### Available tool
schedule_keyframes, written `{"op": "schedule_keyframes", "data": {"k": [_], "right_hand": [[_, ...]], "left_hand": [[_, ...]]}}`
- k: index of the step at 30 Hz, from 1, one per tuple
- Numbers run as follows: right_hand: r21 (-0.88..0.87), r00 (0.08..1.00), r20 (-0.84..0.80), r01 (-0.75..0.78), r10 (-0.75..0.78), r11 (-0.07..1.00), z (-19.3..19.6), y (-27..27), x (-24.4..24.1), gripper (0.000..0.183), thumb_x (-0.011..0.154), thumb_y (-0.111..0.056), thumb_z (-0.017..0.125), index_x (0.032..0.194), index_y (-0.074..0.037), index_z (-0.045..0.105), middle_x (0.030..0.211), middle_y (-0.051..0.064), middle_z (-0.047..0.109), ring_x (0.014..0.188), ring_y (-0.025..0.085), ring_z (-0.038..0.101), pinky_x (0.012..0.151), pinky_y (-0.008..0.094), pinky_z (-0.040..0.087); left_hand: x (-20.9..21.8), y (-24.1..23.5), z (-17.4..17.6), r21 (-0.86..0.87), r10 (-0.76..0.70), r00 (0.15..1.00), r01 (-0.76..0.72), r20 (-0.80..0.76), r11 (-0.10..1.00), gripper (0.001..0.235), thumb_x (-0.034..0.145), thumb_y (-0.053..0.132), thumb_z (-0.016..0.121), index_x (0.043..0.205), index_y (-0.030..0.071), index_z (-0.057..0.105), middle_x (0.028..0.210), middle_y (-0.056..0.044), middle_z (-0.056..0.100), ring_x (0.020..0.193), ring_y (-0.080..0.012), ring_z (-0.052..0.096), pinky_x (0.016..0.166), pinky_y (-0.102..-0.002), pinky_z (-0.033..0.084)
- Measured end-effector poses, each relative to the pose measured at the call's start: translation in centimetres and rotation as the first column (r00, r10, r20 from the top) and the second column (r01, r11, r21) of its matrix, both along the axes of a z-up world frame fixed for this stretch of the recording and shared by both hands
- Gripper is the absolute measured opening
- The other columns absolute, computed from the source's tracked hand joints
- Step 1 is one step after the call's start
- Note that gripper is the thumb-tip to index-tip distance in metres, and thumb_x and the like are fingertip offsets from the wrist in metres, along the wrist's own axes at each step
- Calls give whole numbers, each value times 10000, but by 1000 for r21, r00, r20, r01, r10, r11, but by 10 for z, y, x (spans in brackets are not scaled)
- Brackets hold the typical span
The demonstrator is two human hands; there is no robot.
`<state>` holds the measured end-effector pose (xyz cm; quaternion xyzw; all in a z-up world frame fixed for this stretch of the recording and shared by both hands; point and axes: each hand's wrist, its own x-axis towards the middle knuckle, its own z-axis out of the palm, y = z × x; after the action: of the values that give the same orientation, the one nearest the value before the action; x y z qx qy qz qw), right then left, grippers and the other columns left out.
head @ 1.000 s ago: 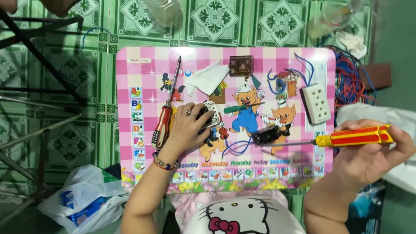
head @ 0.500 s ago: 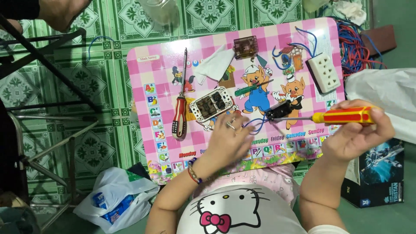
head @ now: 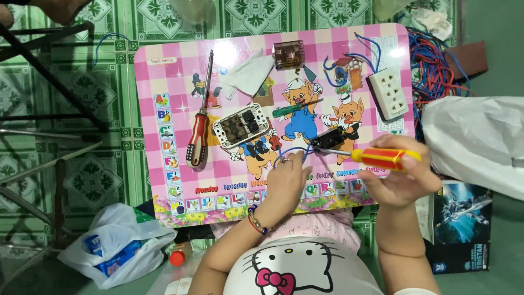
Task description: The person uses a yellow screwdriver to tighten screws on a black electrical component. They then use a green screwdriver to work on a white electrical socket, manipulating wires and tightening internal screws.
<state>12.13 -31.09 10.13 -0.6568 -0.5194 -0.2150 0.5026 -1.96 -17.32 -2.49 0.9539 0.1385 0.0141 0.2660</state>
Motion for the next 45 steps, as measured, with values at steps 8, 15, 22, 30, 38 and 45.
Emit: {"op": "schedule_keyframes", "data": {"k": [8, 15, 22, 30, 38, 45], "right_hand": [[-399, 984, -150, 32, -99, 917, 57, 4, -6, 524, 978, 13, 782, 1315, -61, 388, 1073, 299, 668, 928, 355, 718, 729, 359, 618], [-333, 987, -51, 129, -154, 934, 18, 10, -16, 476, 827, -35, 895, 1129, 21, 531, 860, 189, 713, 550, 322, 669, 437, 359, 553], [-367, 933, -254, 150, -254, 918, 21, 9, -39, 392, 828, -52, 918, 1040, 87, 620, 853, 255, 666, 676, 392, 710, 513, 373, 577], [-273, 933, -303, 110, -194, 956, 14, 17, -58, 451, 780, 45, 908, 1118, 101, 615, 951, 262, 666, 835, 406, 713, 605, 417, 602], [-130, 992, 79, 109, -99, 985, 3, 20, -56, 687, 873, -28, 909, 1299, -36, 371, 1042, 219, 679, 890, 329, 639, 725, 389, 559], [-141, 930, -288, -277, 228, 950, 18, 32, -31, 595, 821, 69, 773, 1280, -67, 419, 1111, 290, 717, 889, 364, 737, 655, 375, 570]], "left_hand": [[-10, 38, -5, -32, 62, 995, -60, 81, 998, 153, 1019, 178, 592, 1014, 69, 700, 904, -100, 724, 668, -268, 679, 426, -391, 538], [-14, 54, 35, 13, 169, 973, -173, 159, 985, 203, 1017, 198, 574, 1107, 79, 713, 938, -176, 719, 744, -325, 745, 645, -398, 593], [-13, 22, 21, -722, 320, 935, -116, 151, 682, 414, 1001, 210, 625, 1351, 2, 554, 676, -148, 635, 595, -332, 663, 553, -405, 546], [-19, 37, 34, -746, 380, 915, -158, 136, 647, 244, 1098, 170, 347, 1021, 72, 557, 642, -124, 693, 510, -238, 681, 534, -338, 547], [-23, 44, 15, -785, 398, 911, -166, 110, 597, 318, 1091, 195, 380, 920, 31, 592, 837, -228, 744, 667, -332, 760, 541, -358, 604], [-24, 49, 7, -743, 330, 936, -134, 122, 655, 349, 1101, 204, 373, 876, 52, 593, 850, -186, 767, 650, -277, 760, 526, -357, 597]]}}
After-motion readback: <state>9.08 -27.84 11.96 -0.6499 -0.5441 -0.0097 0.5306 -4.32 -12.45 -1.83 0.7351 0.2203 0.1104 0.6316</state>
